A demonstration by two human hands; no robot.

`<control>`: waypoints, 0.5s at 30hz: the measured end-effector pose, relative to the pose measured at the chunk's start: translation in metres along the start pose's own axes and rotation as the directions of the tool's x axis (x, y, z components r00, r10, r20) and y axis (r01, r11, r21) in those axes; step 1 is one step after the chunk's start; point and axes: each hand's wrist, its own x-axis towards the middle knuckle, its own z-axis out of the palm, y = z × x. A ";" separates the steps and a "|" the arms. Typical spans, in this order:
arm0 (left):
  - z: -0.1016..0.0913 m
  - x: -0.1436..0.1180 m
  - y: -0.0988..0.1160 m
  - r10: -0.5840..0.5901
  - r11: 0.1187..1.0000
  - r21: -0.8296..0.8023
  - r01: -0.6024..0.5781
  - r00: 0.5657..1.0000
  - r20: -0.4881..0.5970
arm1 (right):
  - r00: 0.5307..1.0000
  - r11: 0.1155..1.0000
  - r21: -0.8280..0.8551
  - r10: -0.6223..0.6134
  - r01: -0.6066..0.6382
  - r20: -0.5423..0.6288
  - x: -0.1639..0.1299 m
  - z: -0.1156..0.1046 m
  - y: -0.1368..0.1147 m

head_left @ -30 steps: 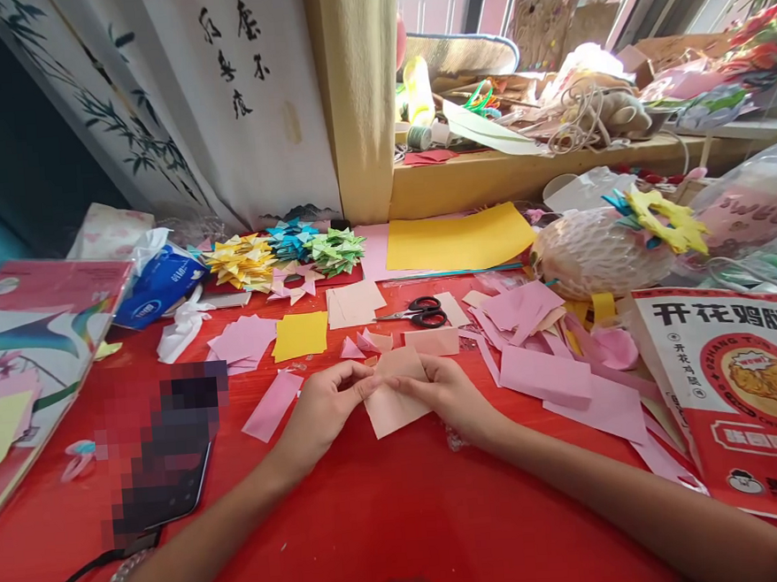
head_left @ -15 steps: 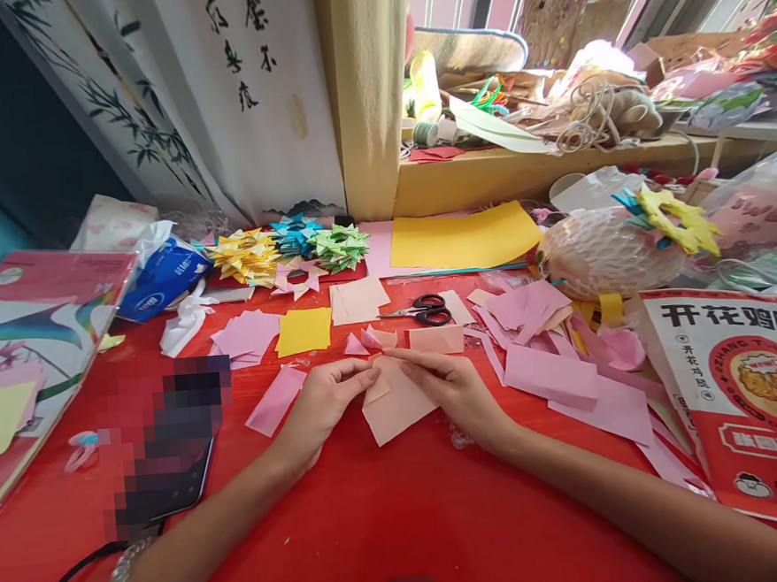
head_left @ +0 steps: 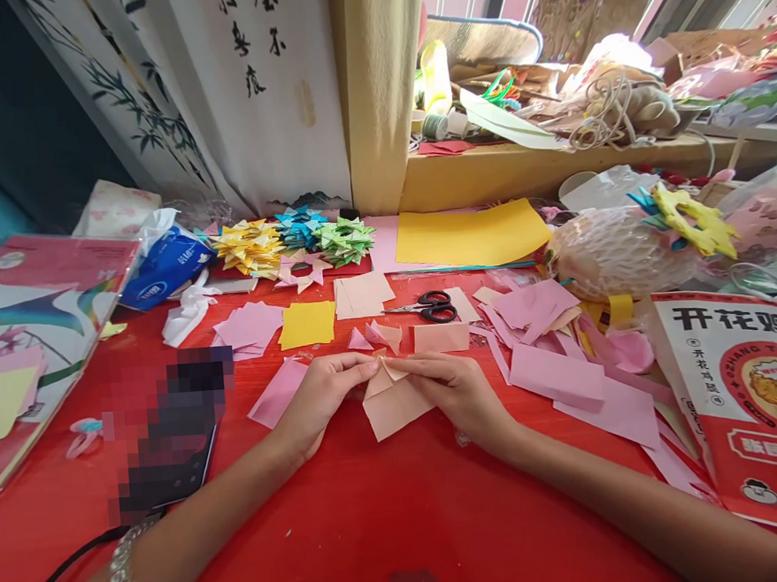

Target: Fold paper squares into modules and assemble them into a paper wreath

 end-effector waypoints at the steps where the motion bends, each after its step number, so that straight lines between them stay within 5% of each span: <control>1: 0.000 0.000 0.000 -0.001 1.000 -0.001 0.001 1.000 0.005 | 1.000 1.000 -0.007 -0.005 0.005 -0.004 0.000 0.000 0.000; 10: 0.002 0.003 -0.003 0.059 0.991 0.120 -0.060 0.998 0.010 | 0.999 0.998 0.060 -0.001 -0.002 0.043 -0.001 0.000 -0.002; 15: 0.003 -0.003 0.002 0.202 0.884 0.434 -0.174 0.979 -0.020 | 0.979 0.904 0.378 0.176 -0.202 0.101 0.000 -0.003 -0.009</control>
